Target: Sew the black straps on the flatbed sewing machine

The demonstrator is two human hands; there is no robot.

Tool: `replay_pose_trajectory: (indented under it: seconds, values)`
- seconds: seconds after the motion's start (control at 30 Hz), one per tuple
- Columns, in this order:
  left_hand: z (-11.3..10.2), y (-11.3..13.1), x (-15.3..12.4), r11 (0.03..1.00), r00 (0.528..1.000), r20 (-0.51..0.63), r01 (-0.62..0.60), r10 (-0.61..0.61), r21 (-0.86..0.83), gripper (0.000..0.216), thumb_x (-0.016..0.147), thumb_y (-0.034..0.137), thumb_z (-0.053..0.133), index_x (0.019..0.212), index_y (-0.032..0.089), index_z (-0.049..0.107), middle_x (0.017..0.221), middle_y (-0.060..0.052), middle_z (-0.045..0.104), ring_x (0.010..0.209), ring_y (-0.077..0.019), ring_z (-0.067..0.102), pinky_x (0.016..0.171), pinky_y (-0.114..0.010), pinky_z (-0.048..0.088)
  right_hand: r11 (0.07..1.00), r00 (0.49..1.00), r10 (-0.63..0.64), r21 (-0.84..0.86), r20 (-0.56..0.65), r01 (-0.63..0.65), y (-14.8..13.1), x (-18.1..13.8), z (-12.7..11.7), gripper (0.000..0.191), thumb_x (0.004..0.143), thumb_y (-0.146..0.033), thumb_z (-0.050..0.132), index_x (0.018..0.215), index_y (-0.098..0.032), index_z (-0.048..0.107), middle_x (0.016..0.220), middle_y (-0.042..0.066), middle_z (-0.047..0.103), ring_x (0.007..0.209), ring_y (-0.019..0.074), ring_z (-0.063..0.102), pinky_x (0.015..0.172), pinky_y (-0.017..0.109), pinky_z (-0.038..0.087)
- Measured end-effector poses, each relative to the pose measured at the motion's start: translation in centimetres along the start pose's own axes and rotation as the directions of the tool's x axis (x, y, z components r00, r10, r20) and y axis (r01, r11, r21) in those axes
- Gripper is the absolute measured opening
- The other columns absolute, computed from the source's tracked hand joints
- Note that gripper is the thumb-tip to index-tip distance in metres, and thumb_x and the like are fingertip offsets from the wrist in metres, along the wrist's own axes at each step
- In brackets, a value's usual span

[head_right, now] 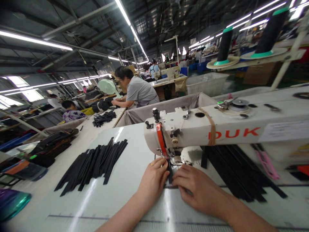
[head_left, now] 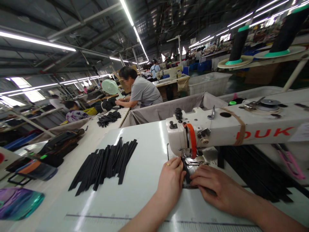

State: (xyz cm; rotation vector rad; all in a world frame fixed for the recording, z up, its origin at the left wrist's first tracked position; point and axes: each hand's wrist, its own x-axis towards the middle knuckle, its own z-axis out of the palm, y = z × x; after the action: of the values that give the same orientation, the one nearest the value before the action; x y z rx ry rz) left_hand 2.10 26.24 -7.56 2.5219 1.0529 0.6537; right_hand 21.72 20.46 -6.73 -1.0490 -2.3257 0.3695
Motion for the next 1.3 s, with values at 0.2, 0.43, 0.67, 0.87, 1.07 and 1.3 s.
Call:
replay_pose_trajectory:
  seconds: [0.2,0.43,0.67,0.87,1.07,1.3]
  values:
    - [-0.5,0.2,-0.1,1.0,1.0,-0.003,0.022,-0.022,0.002,0.014,0.088,0.009,0.059,0.095,0.017,0.067,0.113,-0.008,0.067,0.109,-0.025,0.06,0.097,-0.042,0.051,0.988,0.999,-0.009,-0.154,-0.045,0.002,0.7,0.4,0.4,0.032,0.085,-0.008,0.048,0.108,-0.02,0.065,0.113,0.006,0.068,0.102,0.0211,0.062,0.094,0.039,0.047]
    - [-0.7,0.5,-0.8,0.993,0.991,-0.075,0.107,-0.11,-0.043,0.012,0.083,0.011,0.069,0.086,0.021,0.074,0.101,-0.005,0.07,0.093,-0.0238,0.064,0.084,-0.041,0.055,0.975,0.994,-0.028,-0.223,-0.105,0.004,1.1,0.0,0.9,0.034,0.084,-0.01,0.051,0.112,-0.021,0.066,0.117,0.005,0.068,0.104,0.0219,0.063,0.095,0.039,0.05]
    - [-0.4,0.3,-0.6,0.994,0.994,-0.084,0.057,-0.065,-0.092,0.013,0.084,0.008,0.067,0.084,0.019,0.074,0.111,-0.005,0.072,0.104,-0.0258,0.063,0.09,-0.044,0.053,0.977,0.991,-0.029,-0.215,-0.128,0.001,1.1,0.1,0.9,0.035,0.084,-0.01,0.05,0.112,-0.022,0.066,0.116,0.005,0.069,0.103,0.0209,0.065,0.098,0.041,0.049]
    - [-0.2,0.1,-0.5,0.996,0.996,-0.08,0.035,-0.042,-0.086,0.013,0.085,0.009,0.064,0.085,0.019,0.074,0.109,-0.006,0.072,0.101,-0.0255,0.064,0.088,-0.044,0.054,0.975,0.992,-0.033,-0.224,-0.12,0.006,1.0,0.1,0.9,0.035,0.085,-0.009,0.048,0.114,-0.02,0.065,0.117,0.007,0.068,0.104,0.0215,0.065,0.1,0.043,0.048]
    - [0.0,0.3,-0.5,0.998,0.995,-0.096,0.027,-0.033,-0.062,0.013,0.087,0.01,0.062,0.087,0.017,0.072,0.109,-0.007,0.072,0.102,-0.0258,0.063,0.088,-0.043,0.053,0.974,0.996,-0.012,-0.226,-0.09,-0.008,1.0,0.1,0.9,0.036,0.084,-0.008,0.049,0.114,-0.021,0.064,0.119,0.007,0.067,0.105,0.0222,0.064,0.099,0.044,0.048]
    - [-0.2,0.5,-0.1,1.0,0.997,-0.072,0.006,-0.006,-0.002,0.013,0.089,0.01,0.059,0.085,0.016,0.07,0.101,-0.007,0.072,0.095,-0.0251,0.063,0.086,-0.043,0.054,0.974,0.996,-0.014,-0.228,-0.089,-0.006,1.3,0.1,1.2,0.036,0.086,-0.01,0.049,0.116,-0.02,0.064,0.122,0.008,0.066,0.109,0.0217,0.062,0.103,0.043,0.045]
